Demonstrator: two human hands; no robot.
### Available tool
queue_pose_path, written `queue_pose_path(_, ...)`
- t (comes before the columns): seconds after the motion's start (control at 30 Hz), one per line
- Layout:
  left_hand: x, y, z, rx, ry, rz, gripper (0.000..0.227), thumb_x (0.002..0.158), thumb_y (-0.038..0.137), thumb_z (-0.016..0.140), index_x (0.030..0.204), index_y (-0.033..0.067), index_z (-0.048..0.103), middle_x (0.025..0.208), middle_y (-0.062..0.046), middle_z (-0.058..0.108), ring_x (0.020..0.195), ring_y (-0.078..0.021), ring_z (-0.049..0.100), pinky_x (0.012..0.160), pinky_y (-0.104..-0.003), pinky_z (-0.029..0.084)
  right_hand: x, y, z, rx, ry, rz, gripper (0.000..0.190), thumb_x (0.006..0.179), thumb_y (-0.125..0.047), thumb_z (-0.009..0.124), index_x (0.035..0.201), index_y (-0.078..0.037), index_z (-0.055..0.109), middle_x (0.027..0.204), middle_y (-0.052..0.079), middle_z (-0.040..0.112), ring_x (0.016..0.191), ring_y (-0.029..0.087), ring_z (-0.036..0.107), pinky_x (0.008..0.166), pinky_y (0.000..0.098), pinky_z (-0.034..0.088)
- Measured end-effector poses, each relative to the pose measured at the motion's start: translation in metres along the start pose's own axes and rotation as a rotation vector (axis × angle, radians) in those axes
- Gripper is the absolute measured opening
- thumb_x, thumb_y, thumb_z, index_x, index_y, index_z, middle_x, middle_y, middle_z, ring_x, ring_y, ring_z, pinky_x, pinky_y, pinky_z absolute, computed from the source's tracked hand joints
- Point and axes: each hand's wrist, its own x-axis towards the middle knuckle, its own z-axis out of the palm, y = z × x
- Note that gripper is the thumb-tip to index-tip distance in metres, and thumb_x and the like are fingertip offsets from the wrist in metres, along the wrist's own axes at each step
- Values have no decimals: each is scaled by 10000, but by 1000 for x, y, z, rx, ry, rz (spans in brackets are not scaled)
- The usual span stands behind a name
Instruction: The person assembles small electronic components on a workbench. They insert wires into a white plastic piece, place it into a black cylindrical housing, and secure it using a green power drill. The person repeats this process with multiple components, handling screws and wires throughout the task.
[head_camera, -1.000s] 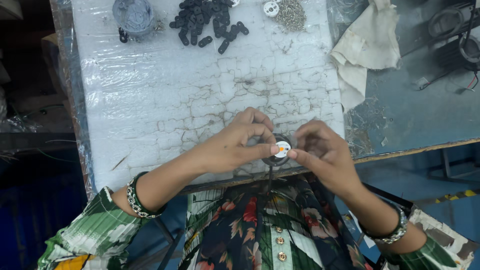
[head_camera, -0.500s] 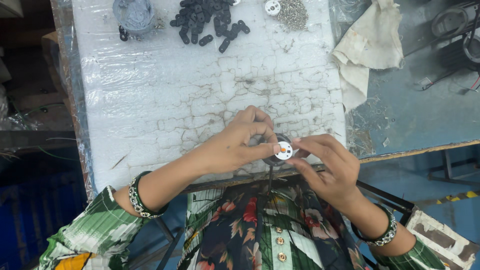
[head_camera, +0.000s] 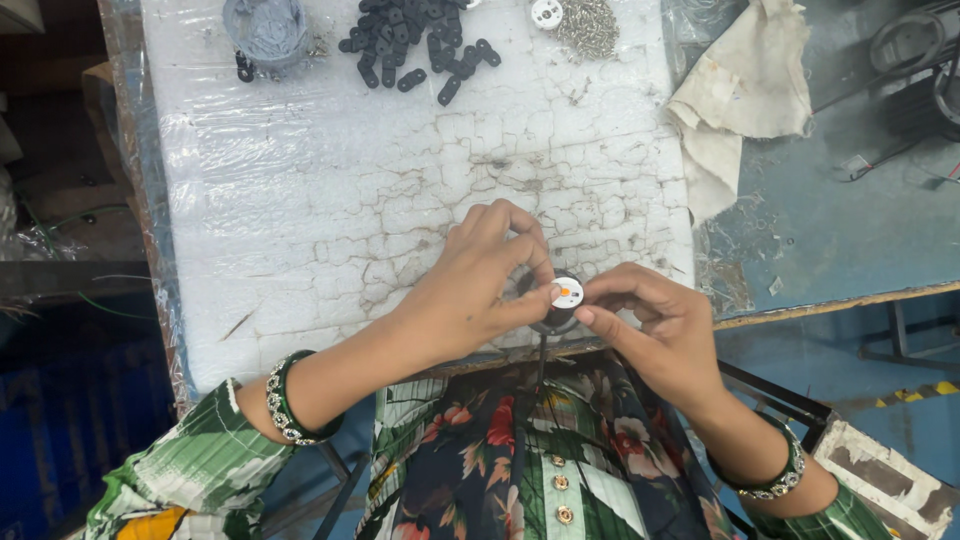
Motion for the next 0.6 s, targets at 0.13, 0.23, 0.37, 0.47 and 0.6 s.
queue_pose_path(0.13,0,3,1,39,-8,4,198,901,316,729,950,134,667,1216,-82,523,1204,-316,470,1045,-455,358,0,2,-2,45,-1,68,145,912,27,723,1054,54,708,1035,82,692,942,112,641,807,254,521)
queue_pose_path(0.23,1,3,0,11,-41,-14,212,915,336,717,955,132,673,1195,-70,533,1181,-300,477,1034,-440,359,1,3,-3,57,-42,70,94,927,35,699,1019,47,691,1010,56,648,912,91,583,769,239,473)
queue_pose_path(0.37,4,-1,-1,-118,-142,-110,242,930,380,702,956,139,701,1176,-61,545,1166,-285,477,1034,-421,360,3,8,-8,57,-111,2,59,951,40,676,1009,40,669,992,36,615,941,82,560,834,229,457)
queue_pose_path(0.47,3,-1,-2,-132,-110,-82,229,935,369,715,979,144,725,1204,-65,553,1207,-291,474,1055,-428,343,2,12,-10,127,-101,82,49,957,33,681,1005,44,677,968,27,605,888,73,540,770,221,435)
queue_pose_path(0.6,-1,6,-8,-5,117,125,276,954,310,723,1161,130,687,1239,-55,556,1206,-276,512,1048,-400,401,4,13,-12,147,-66,212,43,951,15,687,982,44,682,932,5,602,849,60,549,726,218,440)
